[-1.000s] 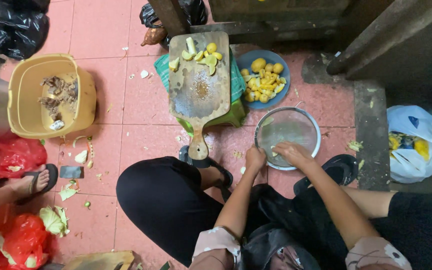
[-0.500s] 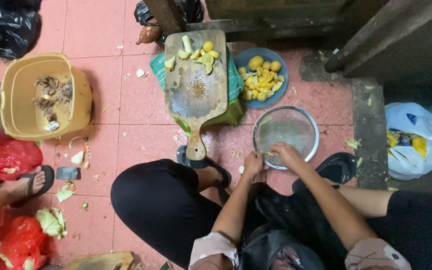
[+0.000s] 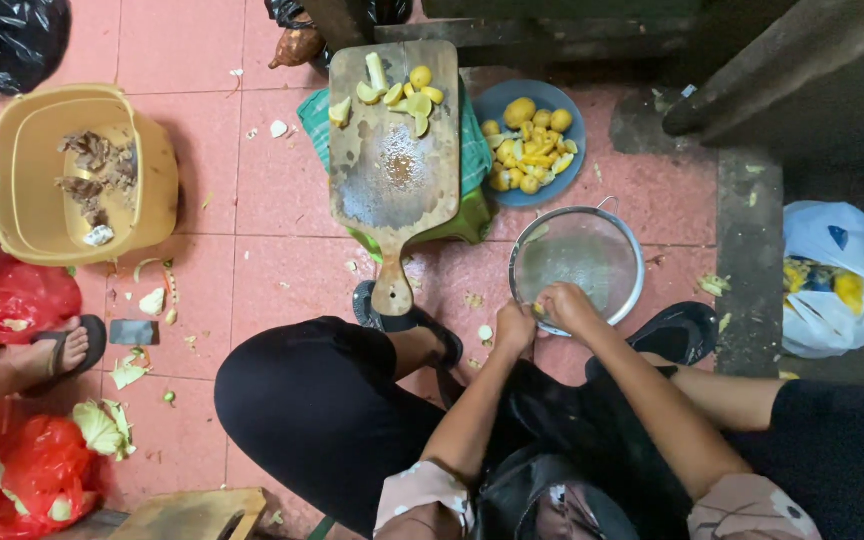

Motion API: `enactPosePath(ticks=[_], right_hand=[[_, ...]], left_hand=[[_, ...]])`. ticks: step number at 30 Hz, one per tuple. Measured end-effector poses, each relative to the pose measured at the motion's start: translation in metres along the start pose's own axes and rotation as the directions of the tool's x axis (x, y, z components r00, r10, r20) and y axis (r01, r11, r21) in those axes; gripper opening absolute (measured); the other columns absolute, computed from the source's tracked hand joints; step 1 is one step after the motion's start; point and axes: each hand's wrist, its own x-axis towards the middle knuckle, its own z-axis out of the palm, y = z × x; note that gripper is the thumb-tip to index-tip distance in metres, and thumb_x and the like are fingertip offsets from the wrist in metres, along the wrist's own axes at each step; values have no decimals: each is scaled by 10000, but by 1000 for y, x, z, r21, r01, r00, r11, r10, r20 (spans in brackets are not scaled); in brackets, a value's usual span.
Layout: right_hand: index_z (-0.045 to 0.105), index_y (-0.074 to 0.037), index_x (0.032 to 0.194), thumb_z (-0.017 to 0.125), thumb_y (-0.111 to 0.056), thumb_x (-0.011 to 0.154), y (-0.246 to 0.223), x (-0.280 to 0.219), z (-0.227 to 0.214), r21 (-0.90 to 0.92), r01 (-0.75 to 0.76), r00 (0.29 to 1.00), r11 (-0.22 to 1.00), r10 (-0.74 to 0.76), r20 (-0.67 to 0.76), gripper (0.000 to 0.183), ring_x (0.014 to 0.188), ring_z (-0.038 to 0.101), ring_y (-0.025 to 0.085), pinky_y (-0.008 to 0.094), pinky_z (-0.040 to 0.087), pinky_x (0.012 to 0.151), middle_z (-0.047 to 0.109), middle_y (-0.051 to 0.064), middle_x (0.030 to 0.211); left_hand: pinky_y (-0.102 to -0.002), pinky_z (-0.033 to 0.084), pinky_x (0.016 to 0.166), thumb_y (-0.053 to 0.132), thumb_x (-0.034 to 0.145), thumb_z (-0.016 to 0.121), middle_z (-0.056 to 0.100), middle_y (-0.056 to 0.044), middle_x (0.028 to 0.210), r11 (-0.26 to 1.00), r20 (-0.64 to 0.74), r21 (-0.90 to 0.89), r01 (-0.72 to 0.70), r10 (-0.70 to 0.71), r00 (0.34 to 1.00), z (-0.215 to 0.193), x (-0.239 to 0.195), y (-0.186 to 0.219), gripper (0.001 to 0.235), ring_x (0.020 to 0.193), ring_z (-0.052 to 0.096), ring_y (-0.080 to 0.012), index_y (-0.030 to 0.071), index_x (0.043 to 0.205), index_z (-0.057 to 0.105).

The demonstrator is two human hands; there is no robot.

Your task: Peeling and squeezing lemons/limes into a bowl while sitting in a food preparation area.

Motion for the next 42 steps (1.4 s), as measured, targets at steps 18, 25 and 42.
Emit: enactPosePath(ticks=[18, 25, 42], right_hand=[[686, -43, 911, 682, -141, 815, 12, 23, 23, -165, -347, 937, 923, 350, -8, 137, 894, 751, 426, 525, 608, 785, 709, 176, 878], [806, -150, 940, 677, -142, 855, -12, -8, -25, -42, -235, 972, 971, 234, -20, 155, 1017, 716, 431, 514, 578, 902, 761, 175, 983], [725, -118, 799, 649, -217, 871, 8, 1, 15, -118, -158, 987, 980, 154, -46, 144, 937, 680, 402, 465, 593, 866, 665, 181, 872]], left_hand=[[-618, 509, 950, 234, 931, 466, 672, -397, 980, 999, -22, 24, -24, 24, 999, 17, 18, -23, 379, 1082, 639, -553, -97, 1045, 611], [-580, 505, 1003, 205, 913, 437, 660, -408, 1097, 998, -2, -18, 53, -53, 999, 13, 12, -9, 420, 1155, 617, -541, -132, 1091, 613], [-603, 512, 972, 202, 908, 459, 653, -424, 1060, 999, -12, -10, 44, -44, 999, 4, 6, -1, 413, 1128, 621, -554, -147, 1068, 611]])
